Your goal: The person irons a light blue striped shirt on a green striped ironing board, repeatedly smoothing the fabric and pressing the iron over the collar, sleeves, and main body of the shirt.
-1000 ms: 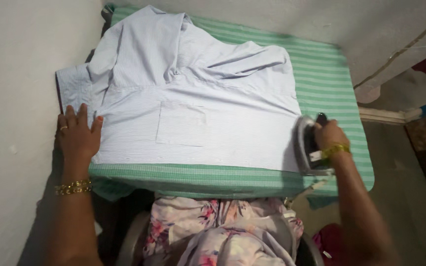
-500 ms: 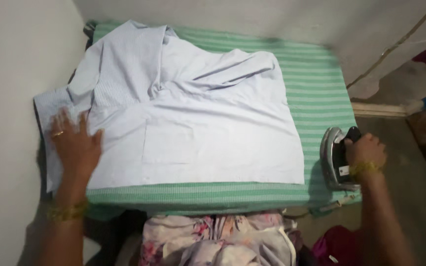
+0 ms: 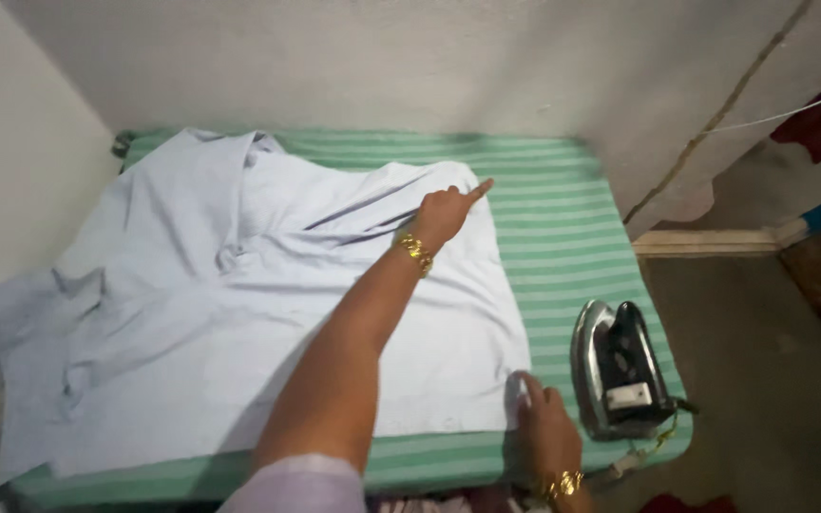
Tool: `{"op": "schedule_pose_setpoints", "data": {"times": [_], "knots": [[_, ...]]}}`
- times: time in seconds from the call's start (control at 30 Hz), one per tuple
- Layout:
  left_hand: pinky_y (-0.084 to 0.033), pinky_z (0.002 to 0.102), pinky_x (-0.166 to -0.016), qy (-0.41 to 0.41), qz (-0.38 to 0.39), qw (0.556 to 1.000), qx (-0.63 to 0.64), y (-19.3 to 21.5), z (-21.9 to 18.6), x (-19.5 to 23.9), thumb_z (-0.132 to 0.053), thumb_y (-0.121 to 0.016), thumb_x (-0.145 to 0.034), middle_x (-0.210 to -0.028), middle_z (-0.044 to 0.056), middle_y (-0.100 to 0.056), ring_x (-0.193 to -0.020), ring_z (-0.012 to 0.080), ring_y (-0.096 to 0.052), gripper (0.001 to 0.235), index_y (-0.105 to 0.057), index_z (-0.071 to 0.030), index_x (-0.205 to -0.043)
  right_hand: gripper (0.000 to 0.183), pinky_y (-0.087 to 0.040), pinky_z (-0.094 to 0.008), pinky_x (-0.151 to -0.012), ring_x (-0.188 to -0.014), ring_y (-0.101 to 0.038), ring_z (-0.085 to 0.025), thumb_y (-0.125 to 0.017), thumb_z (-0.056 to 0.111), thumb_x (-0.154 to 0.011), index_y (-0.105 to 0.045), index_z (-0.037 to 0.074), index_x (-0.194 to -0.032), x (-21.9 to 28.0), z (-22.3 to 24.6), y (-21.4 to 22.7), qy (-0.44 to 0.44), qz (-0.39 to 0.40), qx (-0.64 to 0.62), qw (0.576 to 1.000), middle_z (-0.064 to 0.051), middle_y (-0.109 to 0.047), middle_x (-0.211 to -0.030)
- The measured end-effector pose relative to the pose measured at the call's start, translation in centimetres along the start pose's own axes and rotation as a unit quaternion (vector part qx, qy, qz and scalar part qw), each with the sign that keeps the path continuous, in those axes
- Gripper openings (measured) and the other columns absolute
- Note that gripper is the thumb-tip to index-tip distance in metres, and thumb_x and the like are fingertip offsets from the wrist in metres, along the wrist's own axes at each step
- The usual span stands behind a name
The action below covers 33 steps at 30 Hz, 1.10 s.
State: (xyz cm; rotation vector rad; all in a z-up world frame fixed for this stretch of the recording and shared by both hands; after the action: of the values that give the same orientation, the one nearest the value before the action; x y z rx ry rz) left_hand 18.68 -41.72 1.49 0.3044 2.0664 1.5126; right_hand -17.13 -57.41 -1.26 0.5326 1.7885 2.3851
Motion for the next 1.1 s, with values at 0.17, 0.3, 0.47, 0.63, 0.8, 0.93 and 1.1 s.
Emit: {"op": "schedule_pose_setpoints", "data": {"times": [0.17, 0.3, 0.47, 0.63, 0.8, 0.93, 1.1], "knots": [[-0.059, 0.043, -0.065, -0.040, 0.098, 0.987, -0.124, -9.3, 1.3, -7.6, -0.005, -0.061, -0.094, -0.092, 0.010, -0.072, -0.085, 0.0275, -0.072, 0.058, -0.054, -0.029, -0.146, 0.034, -0.055, -0.053, -0.066, -0.076, -0.068, -0.038, -0.060, 0.021, -0.093, -0.060, 0.032, -0.125, 1.6, -3.0, -2.5, 0.070, -0.054, -0.054, 0.995, -0.008, -0.062, -0.106], [-0.059, 0.044, -0.075, -0.089, 0.042, 0.991, -0.093, -11.3, -0.8, -9.2, -0.015, -0.069, -0.088, -0.098, 0.011, -0.071, -0.094, 0.0290, -0.072, 0.015, -0.071, -0.012, -0.103, 0.034, -0.056, -0.051, -0.061, -0.073, -0.070, -0.033, -0.065, 0.019, -0.082, -0.069, 0.032, -0.113, 2.8, -5.2, -3.2, 0.091, -0.159, -0.078, 0.980, -0.004, -0.064, -0.098], [-0.059, 0.046, -0.069, -0.113, -0.067, 0.991, 0.020, -9.8, -8.2, -11.0, -0.010, -0.068, -0.086, -0.087, 0.015, -0.071, -0.085, 0.0331, -0.072, 0.011, -0.064, -0.006, -0.094, 0.033, -0.055, -0.049, -0.058, -0.071, -0.069, -0.031, -0.068, 0.019, -0.082, -0.073, 0.031, -0.113, 4.0, -8.1, -1.4, 0.060, -0.236, -0.033, 0.969, -0.002, -0.063, -0.097], [-0.060, 0.044, -0.071, -0.100, -0.064, 0.993, -0.002, -11.5, -11.0, -11.8, -0.004, -0.064, -0.086, -0.089, 0.013, -0.071, -0.085, 0.0311, -0.074, 0.011, -0.062, -0.009, -0.096, 0.038, -0.055, -0.049, -0.057, -0.066, -0.068, -0.032, -0.072, 0.021, -0.079, -0.075, 0.033, -0.115, 3.6, -9.0, -0.3, 0.027, -0.218, 0.038, 0.975, -0.004, -0.067, -0.101], [-0.058, 0.049, -0.069, -0.076, -0.003, 0.995, 0.062, -6.0, -11.3, -7.0, 0.003, -0.060, -0.086, -0.090, 0.018, -0.069, -0.088, 0.0369, -0.072, 0.051, -0.054, -0.007, -0.136, 0.020, -0.056, -0.044, -0.064, -0.077, -0.069, -0.029, -0.074, 0.020, -0.088, -0.075, 0.024, -0.108, 5.7, -7.2, 5.3, 0.099, -0.331, -0.029, 0.938, -0.006, -0.069, -0.103], [-0.051, 0.052, -0.098, -0.072, 0.069, 0.985, 0.138, 0.3, -12.2, 4.8, -0.022, -0.062, -0.098, -0.122, 0.020, -0.065, -0.117, 0.0387, -0.062, 0.060, -0.042, -0.010, -0.153, 0.031, -0.056, -0.047, -0.088, -0.098, -0.067, -0.038, -0.071, 0.023, -0.099, -0.064, 0.008, -0.125, 4.3, -7.7, 12.5, 0.091, -0.385, 0.030, 0.918, -0.015, -0.069, -0.108], [-0.012, 0.060, -0.121, -0.115, 0.145, 0.974, 0.130, 6.4, -13.4, 21.8, -0.043, -0.060, -0.097, -0.162, 0.023, -0.033, -0.152, 0.0432, -0.021, 0.071, -0.036, -0.012, -0.157, 0.068, -0.057, -0.049, -0.075, -0.086, -0.071, -0.038, -0.073, 0.043, -0.093, -0.052, -0.002, -0.138, -7.5, -9.7, 13.3, -0.011, -0.054, -0.110, 0.992, -0.030, -0.070, -0.103]]}}
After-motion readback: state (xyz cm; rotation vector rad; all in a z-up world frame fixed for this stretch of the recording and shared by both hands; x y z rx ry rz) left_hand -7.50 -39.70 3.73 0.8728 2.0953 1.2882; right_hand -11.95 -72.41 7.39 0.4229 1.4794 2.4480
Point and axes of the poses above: each hand's wrist, its own x-axis away from the middle knuckle, its own y-axis out of the back of the hand, z = x × y, the point moved 5 cm from there along -x, towards the middle knuckle
